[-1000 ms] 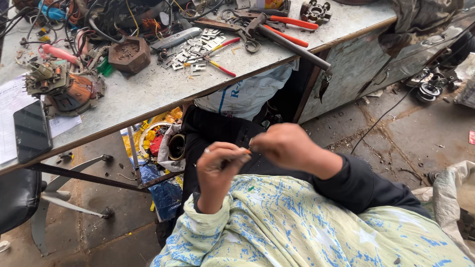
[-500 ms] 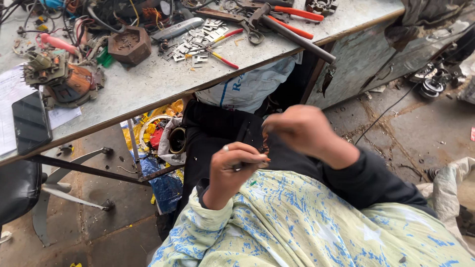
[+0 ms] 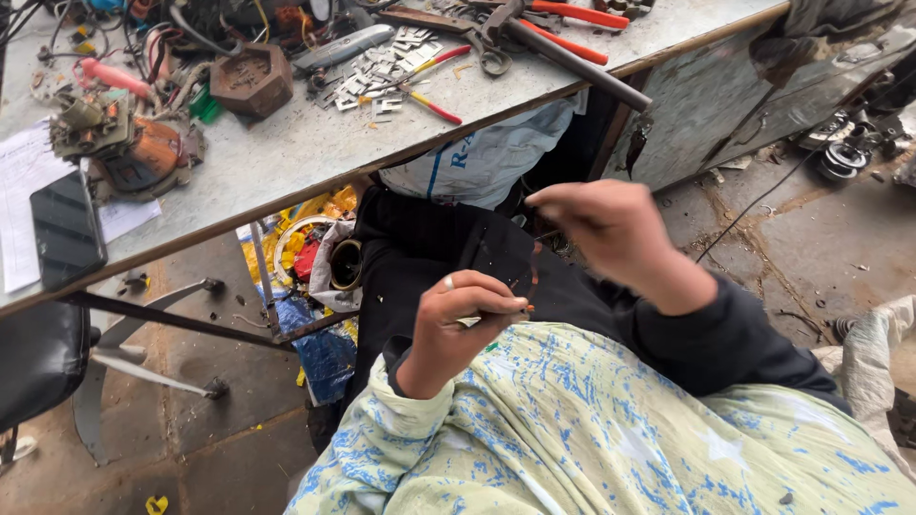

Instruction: The person works at a cluttered workbench, using pliers and their hands to strip and twist thin copper wires on a small electrical component.

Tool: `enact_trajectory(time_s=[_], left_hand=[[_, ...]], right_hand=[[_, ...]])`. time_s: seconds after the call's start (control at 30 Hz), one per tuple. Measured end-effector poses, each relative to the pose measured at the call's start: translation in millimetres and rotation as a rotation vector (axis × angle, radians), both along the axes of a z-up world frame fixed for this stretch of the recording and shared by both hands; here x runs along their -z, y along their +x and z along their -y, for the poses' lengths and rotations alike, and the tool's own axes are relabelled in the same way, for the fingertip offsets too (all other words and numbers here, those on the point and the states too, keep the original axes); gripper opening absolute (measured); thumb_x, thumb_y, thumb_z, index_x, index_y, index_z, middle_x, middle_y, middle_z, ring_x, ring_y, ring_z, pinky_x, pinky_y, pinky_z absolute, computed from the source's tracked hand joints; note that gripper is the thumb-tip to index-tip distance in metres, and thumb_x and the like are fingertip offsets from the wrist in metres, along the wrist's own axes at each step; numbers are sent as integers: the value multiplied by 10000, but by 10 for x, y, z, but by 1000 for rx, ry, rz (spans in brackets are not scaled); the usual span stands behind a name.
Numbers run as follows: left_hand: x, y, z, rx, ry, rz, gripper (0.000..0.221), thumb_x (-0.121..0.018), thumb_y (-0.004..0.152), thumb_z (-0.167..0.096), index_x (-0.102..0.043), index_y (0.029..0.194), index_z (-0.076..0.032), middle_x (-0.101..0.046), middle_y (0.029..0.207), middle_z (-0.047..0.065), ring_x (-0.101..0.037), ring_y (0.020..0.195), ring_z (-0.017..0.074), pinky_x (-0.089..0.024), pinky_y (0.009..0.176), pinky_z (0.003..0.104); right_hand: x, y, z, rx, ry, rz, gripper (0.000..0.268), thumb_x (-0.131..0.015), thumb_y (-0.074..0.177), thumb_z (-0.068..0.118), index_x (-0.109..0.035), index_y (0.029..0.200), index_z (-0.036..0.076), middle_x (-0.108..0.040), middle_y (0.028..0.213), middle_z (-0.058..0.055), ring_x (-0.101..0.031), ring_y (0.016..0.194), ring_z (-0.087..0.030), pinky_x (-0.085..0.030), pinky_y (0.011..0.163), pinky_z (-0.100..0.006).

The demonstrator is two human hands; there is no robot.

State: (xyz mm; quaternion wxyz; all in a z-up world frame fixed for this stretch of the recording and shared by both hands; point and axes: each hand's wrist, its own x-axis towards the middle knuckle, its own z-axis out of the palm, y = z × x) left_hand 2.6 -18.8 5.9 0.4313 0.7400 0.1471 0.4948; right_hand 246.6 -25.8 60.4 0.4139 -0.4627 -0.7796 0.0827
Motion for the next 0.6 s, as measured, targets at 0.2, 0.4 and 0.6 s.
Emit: enact_trajectory(time_s=[0.2,0.4,0.6], left_hand=[[-29,-97,-74,-225,-125,255,187,-788,869,98,-728,992,-29,-709,1015,47,-701,922,106,-589,852,227],[14,-28,-62,-93,-173,168,161,-805,863,93,-755,990,7,-720,1020,61,-682,853,80,-552,752,208],[-51,-76,12,-151,5,141,173,-809,873,78,-754,1006,-18,-735,1020,51,-719,869,100,-596,727,209]], right_hand=[[119,-305,127,-620,-356,378,197,-713,818,126,-747,1008,91,-722,799,-130,-692,730,-349,-529,613,-448],[5,302,357,-560,-392,-439,280,-603,948,117,-781,1158,62,-803,1055,-140,-709,687,-145,-623,659,-276],[146,-173,7,-388,-320,230,354,-698,787,64,-731,1136,21,-749,950,-182,-709,819,-336,-572,718,-391]])
